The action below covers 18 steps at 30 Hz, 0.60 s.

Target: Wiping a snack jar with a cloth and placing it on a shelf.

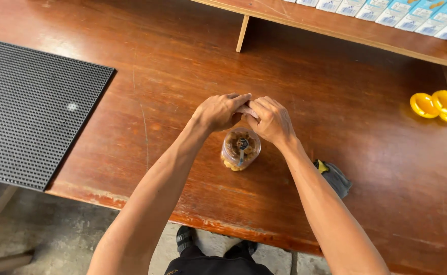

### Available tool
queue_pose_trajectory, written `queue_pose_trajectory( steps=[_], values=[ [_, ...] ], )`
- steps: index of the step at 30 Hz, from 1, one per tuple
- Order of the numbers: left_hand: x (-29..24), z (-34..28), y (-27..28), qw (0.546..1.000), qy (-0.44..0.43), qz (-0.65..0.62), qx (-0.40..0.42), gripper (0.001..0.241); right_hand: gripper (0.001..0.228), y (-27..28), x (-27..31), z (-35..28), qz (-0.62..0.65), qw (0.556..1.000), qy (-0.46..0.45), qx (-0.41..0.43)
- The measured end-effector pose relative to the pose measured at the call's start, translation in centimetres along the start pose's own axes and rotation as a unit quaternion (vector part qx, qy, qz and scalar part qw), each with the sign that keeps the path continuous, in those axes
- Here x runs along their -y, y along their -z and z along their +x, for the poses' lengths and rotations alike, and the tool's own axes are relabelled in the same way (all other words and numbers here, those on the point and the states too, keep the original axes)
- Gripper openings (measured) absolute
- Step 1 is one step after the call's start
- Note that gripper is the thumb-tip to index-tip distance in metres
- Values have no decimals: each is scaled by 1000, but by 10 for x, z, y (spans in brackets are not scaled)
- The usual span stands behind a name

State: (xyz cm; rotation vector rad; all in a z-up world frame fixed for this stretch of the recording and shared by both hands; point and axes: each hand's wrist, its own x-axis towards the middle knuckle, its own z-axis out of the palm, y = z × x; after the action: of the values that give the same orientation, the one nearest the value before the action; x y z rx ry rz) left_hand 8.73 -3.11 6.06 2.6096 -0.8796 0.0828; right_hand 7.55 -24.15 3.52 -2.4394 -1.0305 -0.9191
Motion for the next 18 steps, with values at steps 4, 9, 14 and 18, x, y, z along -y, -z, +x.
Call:
queue_pose_trajectory(
  steps=[4,9,14,18],
  values=[
    [7,-7,6,999,-10,-26,30,54,19,-12,2,-13,-21,999,-36,-5],
    [3,-19,18,992,-28,-115,43,46,16,6,36,-11,-18,996,-91,-16],
    [12,-11,-10,974,-63,-216,38,40,25,15,51,-20,12,988,-155,-20],
    [12,-10,-17,984,-55,-162,52,36,68,35,59,-23,137,973,-183,35]
  ],
)
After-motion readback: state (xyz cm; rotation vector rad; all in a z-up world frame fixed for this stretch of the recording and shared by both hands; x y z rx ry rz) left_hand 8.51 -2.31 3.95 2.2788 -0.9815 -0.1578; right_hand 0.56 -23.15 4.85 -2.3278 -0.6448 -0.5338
